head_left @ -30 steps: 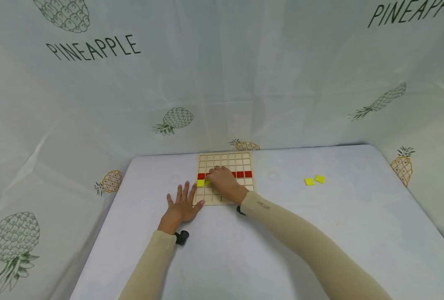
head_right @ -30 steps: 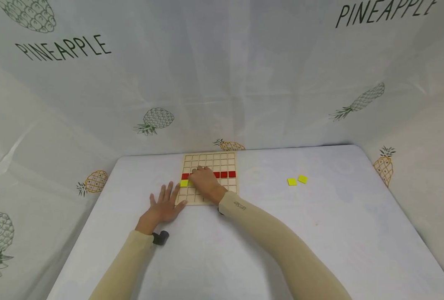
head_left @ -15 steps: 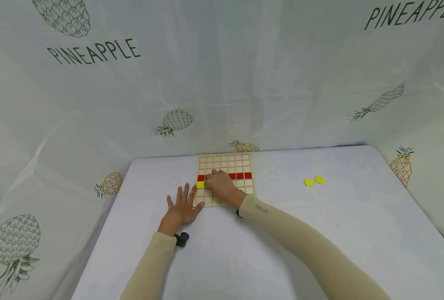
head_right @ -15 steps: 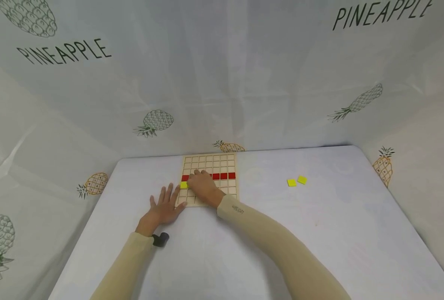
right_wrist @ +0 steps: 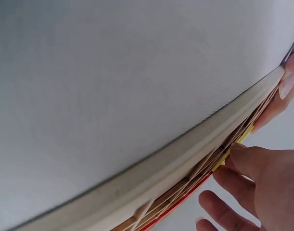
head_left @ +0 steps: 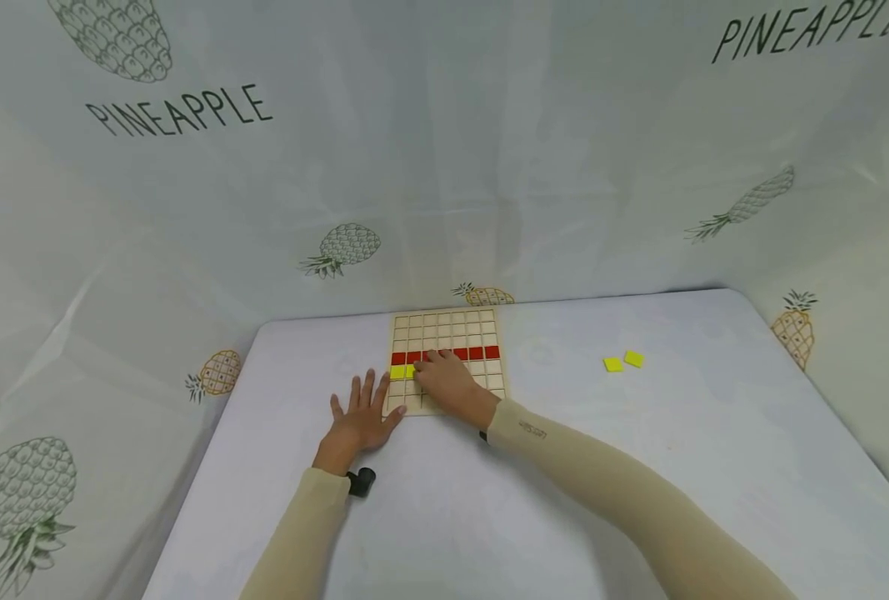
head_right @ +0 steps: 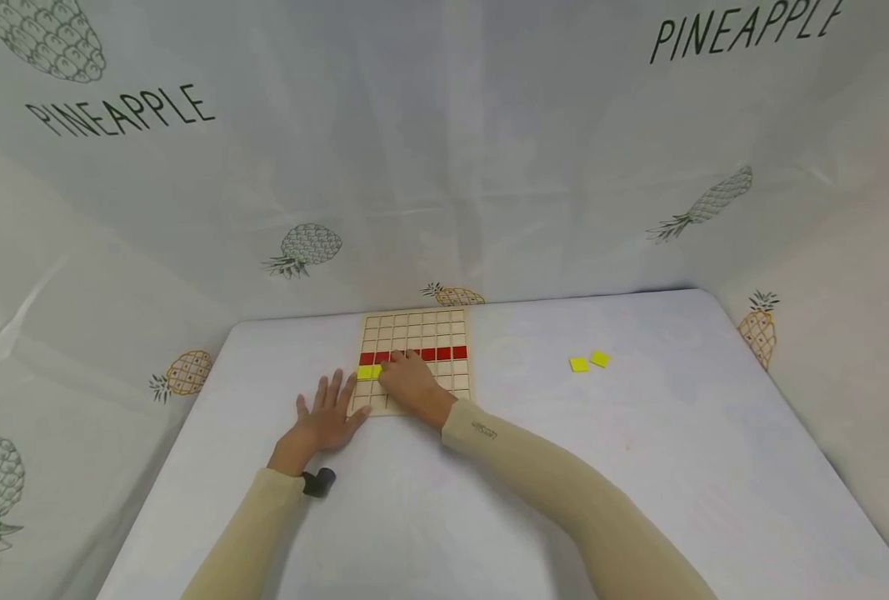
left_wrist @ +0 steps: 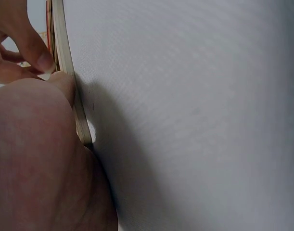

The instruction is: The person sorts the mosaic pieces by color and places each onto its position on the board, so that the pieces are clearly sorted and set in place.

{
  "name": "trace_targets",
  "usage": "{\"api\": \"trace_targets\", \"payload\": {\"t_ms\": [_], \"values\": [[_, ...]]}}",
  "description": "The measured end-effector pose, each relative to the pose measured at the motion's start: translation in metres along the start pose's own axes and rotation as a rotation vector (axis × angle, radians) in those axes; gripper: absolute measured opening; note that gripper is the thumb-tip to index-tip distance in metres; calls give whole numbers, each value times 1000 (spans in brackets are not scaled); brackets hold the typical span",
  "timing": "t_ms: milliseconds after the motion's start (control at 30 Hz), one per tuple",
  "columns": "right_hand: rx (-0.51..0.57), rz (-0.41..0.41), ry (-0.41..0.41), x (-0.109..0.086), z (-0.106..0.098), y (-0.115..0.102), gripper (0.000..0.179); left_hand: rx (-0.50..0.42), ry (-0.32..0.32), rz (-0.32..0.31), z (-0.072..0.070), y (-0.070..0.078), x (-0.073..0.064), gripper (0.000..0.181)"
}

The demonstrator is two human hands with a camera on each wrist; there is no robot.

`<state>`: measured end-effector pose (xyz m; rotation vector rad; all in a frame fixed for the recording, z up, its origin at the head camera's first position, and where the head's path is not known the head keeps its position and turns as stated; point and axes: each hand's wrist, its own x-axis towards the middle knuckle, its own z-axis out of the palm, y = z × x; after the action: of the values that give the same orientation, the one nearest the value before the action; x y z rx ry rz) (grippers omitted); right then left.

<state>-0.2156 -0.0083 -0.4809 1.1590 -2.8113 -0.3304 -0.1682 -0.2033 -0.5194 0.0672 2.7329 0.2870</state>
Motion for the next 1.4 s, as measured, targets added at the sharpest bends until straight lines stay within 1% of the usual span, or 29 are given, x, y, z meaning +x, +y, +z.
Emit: {"api": "trace_targets", "payload": {"t_ms": [100,200,333,400,500,633,667,767,1000,1133,1400], "values": [[16,-3,7,-4,0,1,38,-6,3,3,1,0,0,83],[68,7,31,-10,2,4,36,-9,-1,4,1,0,0,83],[120,48,70,-22,6,14,36,-13,-1,6,0,0,-1,84],[126,73,90,-29,9,23,35,-14,0,10,-2,0,-2,84],[159,98,121,-45,11,37,34,-22,7,18,-2,0,-4,83],[186,107,206,-69,16,58,34,-22,-3,12,-3,0,-4,83],[189,109,229,-76,17,63,34,-24,-2,12,-3,0,-4,84],[187,127,260,-94,19,75,35,-24,-13,7,-3,0,-4,84],[180,183,271,-134,26,102,43,-38,-14,18,-3,-1,-4,84],[162,208,282,-152,33,116,46,-40,-18,20,-3,-1,-4,84],[144,244,286,-187,42,142,47,-52,-1,28,-6,0,-7,83]]}}
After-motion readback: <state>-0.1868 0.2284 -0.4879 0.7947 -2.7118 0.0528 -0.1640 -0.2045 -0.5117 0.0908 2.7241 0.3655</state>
